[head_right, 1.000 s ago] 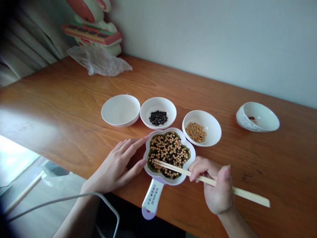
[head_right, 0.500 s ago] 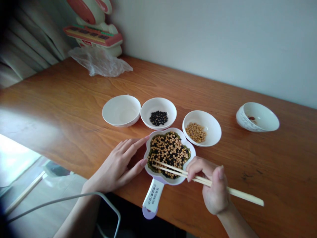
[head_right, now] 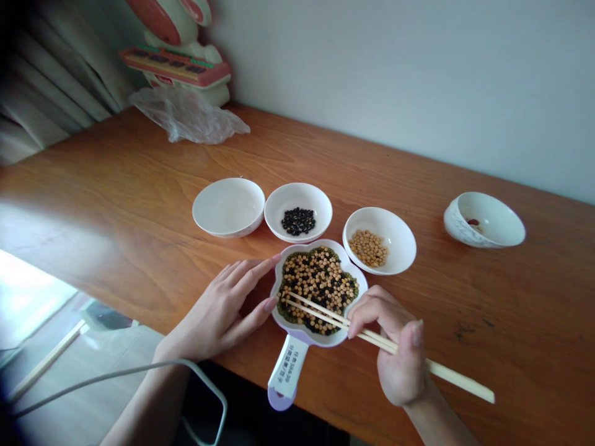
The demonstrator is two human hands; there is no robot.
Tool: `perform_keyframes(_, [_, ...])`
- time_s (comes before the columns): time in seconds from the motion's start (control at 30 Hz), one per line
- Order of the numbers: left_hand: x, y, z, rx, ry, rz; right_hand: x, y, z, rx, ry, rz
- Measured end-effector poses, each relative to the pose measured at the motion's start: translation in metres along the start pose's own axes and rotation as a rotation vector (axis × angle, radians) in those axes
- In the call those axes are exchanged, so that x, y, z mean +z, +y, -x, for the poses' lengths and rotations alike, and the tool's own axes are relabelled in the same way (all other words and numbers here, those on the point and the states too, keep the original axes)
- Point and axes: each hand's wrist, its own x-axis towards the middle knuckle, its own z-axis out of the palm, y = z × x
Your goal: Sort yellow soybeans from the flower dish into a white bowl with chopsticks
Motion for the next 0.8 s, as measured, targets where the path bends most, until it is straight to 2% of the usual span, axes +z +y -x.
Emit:
perform_keyframes(0.33, [-0.0010,0.0007,-0.0002,-0.006,-0.002,0.001,0.0011,0.0052,0.0040,0.029,0.007,0.044])
perform_keyframes(0.8, [-0.0010,0.0001,0.0004,-0.004,-0.010,-0.011,0.0020,0.0025,-0.0026,0.117,0.050,-0.252])
